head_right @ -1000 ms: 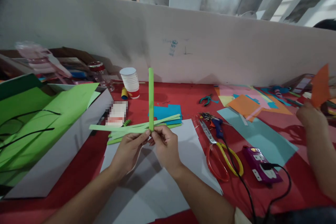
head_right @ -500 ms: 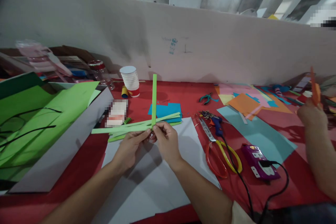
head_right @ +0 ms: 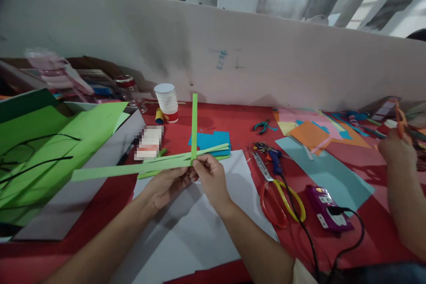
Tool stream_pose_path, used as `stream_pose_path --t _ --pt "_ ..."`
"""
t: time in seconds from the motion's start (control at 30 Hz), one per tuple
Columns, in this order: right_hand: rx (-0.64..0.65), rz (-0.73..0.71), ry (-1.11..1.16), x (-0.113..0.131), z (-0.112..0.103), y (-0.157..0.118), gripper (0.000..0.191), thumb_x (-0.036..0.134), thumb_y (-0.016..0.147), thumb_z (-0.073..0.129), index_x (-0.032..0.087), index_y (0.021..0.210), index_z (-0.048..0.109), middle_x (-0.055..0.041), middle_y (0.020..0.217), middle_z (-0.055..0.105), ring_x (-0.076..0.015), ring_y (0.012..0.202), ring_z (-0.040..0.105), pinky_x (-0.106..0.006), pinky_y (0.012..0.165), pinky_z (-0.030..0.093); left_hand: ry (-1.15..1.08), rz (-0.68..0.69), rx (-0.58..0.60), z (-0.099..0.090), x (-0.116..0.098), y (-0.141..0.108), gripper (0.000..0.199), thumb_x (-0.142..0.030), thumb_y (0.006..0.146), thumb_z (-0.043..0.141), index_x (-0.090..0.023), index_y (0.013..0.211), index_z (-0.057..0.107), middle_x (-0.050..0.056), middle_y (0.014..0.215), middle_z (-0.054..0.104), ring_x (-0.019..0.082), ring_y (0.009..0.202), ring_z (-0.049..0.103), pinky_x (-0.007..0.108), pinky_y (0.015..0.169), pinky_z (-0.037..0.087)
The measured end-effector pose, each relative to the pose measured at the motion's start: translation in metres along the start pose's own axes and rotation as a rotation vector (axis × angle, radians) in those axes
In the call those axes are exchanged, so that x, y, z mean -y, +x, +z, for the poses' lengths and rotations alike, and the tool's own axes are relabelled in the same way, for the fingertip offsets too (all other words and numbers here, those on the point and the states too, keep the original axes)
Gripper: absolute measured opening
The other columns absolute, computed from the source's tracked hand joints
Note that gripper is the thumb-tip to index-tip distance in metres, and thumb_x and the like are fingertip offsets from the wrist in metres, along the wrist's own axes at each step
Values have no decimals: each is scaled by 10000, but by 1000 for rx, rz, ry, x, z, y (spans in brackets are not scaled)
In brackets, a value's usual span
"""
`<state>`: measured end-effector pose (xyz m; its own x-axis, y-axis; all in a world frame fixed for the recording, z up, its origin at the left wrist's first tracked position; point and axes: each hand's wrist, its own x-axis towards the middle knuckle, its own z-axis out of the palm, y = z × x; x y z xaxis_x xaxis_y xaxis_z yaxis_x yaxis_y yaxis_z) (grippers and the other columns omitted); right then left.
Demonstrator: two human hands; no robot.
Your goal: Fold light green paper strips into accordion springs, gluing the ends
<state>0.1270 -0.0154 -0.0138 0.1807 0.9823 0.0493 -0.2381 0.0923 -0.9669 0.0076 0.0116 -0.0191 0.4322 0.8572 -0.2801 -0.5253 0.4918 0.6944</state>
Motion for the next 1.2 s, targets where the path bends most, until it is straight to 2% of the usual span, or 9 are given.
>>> stream_pose_path --t 0.07,0.2,0.5,0.63,0.73,0.83,0.93,1.03,1.2 --pt "1 -20 -34 1 0 -1 128 308 771 633 183 780 602 40 575 586 -94 501 535 -223 503 444 14 6 -14 1 -1 0 145 -180 592 772 -122 686 679 30 652 644 121 594 558 255 604 462" --pt "26 -37 -47 1 0 -2 136 314 778 631 181 790 605 32 605 586 -92 521 535 -220 500 442 108 -22 81 0 -7 -1 137 -224 615 764 -115 665 698 42 631 649 136 602 567 251 608 444" --pt "-8 -43 -116 2 0 -4 133 310 747 656 187 791 630 33 583 590 -101 514 539 -230 500 452 274 0 67 -4 -16 -1 146 -241 622 772 -124 695 727 42 615 646 101 553 517 226 559 393" --pt "-16 -42 -182 7 2 -6 103 291 765 633 190 783 644 22 579 597 -114 532 542 -249 530 466 265 55 85 0 -19 -4 118 -235 646 753 -122 658 719 33 580 623 97 533 497 237 549 380" --pt "23 -79 -183 6 0 -7 147 302 789 602 196 879 651 -1 659 622 -137 597 569 -277 585 489 216 69 122 2 -17 -3 136 -253 678 727 -118 692 720 51 619 642 132 588 552 270 609 425" --pt "55 -80 -138 3 0 -6 242 280 756 643 212 987 616 -16 790 645 -148 689 591 -292 668 501 130 65 29 3 -14 -2 123 -224 647 749 -128 719 723 50 680 673 132 636 584 269 664 455" --pt "0 -77 -134 1 1 -5 217 276 740 663 208 936 600 -7 784 638 -141 686 586 -283 668 496 68 75 -52 4 -13 -2 126 -195 612 772 -144 715 722 30 684 683 107 618 582 251 676 466" --pt "-47 -55 -125 0 2 -2 133 298 762 634 193 834 598 9 702 624 -125 611 563 -266 615 481 79 93 -47 7 -13 -4 115 -190 608 774 -142 693 713 18 643 672 94 572 564 244 656 468" --pt "-68 -34 -199 2 0 0 139 315 748 640 176 755 632 18 609 602 -121 569 539 -248 561 449 163 118 -48 9 -13 -7 137 -216 609 774 -138 700 708 23 662 667 100 599 570 225 631 459"
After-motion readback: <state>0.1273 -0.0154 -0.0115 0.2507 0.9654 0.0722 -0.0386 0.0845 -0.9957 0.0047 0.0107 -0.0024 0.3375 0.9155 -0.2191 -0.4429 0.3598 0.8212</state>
